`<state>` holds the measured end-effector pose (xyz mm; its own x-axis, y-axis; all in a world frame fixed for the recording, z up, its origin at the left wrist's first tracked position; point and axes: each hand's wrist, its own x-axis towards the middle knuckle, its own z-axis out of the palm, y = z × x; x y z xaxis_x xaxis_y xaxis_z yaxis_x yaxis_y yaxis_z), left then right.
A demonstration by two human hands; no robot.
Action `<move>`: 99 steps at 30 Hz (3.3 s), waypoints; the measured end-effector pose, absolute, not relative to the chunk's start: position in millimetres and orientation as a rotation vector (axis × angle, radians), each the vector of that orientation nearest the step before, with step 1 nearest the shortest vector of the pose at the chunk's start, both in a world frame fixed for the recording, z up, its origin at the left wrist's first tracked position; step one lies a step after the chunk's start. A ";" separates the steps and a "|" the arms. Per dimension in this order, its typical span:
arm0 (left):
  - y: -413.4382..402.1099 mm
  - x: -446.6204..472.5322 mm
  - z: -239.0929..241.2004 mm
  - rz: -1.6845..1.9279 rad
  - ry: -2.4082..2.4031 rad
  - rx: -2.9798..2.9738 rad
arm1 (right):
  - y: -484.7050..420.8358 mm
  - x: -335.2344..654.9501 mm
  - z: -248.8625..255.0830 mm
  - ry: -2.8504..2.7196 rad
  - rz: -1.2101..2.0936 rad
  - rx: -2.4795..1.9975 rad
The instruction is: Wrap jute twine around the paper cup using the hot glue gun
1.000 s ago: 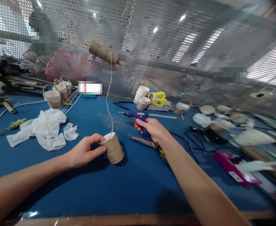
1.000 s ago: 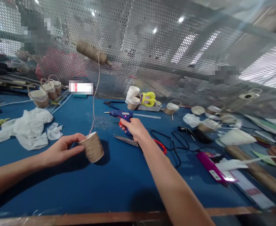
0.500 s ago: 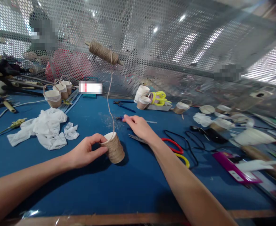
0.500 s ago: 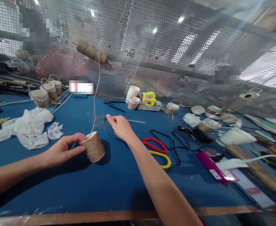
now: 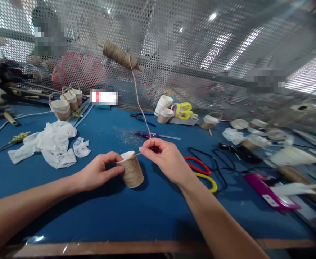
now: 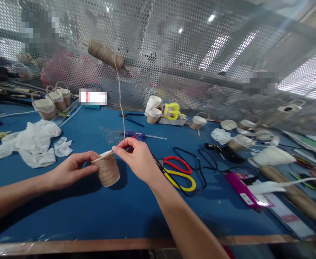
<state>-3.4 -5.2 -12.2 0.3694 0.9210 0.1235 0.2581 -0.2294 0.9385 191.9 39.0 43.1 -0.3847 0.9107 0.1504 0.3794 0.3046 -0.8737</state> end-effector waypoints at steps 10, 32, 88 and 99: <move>-7.8 -5.2 -14.6 0.895 0.913 1.698 | 35.8 197.0 22.3 -1.794 1.059 -1.181; -12.0 -3.4 -6.5 0.889 0.763 1.623 | 30.4 196.7 15.4 -1.640 1.336 -1.082; -7.2 19.9 18.0 0.832 1.255 1.652 | 17.9 186.9 10.6 -1.882 0.990 -1.047; -5.3 24.1 20.6 0.831 1.178 1.471 | 18.1 187.0 11.5 -1.872 1.011 -1.054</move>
